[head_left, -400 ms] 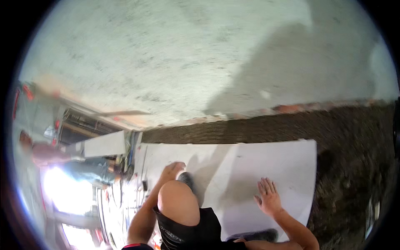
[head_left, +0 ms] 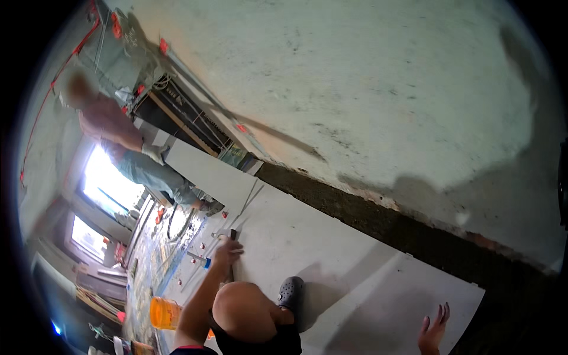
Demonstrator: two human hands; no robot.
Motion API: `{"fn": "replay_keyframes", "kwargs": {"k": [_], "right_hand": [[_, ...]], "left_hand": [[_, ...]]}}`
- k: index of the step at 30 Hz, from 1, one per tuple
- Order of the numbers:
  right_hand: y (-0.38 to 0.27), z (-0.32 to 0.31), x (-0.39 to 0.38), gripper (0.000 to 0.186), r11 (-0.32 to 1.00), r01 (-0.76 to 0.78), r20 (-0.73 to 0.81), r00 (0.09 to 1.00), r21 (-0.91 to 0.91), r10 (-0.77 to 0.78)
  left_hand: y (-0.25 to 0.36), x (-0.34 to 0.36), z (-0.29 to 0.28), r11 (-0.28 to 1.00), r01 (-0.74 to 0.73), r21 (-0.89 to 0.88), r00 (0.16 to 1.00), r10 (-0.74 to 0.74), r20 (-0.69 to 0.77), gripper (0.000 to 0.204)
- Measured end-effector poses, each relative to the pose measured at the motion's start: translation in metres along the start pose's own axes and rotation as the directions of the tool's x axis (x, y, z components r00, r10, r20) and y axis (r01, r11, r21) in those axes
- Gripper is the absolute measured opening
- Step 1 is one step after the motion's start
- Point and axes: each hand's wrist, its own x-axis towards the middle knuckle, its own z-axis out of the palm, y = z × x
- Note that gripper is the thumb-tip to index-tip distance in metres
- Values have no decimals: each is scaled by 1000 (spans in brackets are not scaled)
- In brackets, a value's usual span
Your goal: The person applies mortar to the floor using a notched trowel and places large floor tiles into position, using leveling clips and spacers to align them.
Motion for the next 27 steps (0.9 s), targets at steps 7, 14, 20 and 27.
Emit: {"fn": "replay_keyframes", "kwargs": {"k": [7,14,20,27], "right_hand": [[-202,-23,135,65,683,-205,524,798,701,-298],[-431,88,199,87,638,-421,751,506,644,-424],[-539,176,192,59,275,-779,815,472,564,-335],[-550,158,197,41,168,-802,819,568,573,-80]], "left_hand": [[137,81,-112,765,-358,-534,927,226,-298,77],[224,166,-139,479,-443,-758,830,539,-145,62],[250,216,-165,470,-459,-754,814,562,-146,47],[262,243,-180,310,-424,-851,802,566,-193,44]]}}
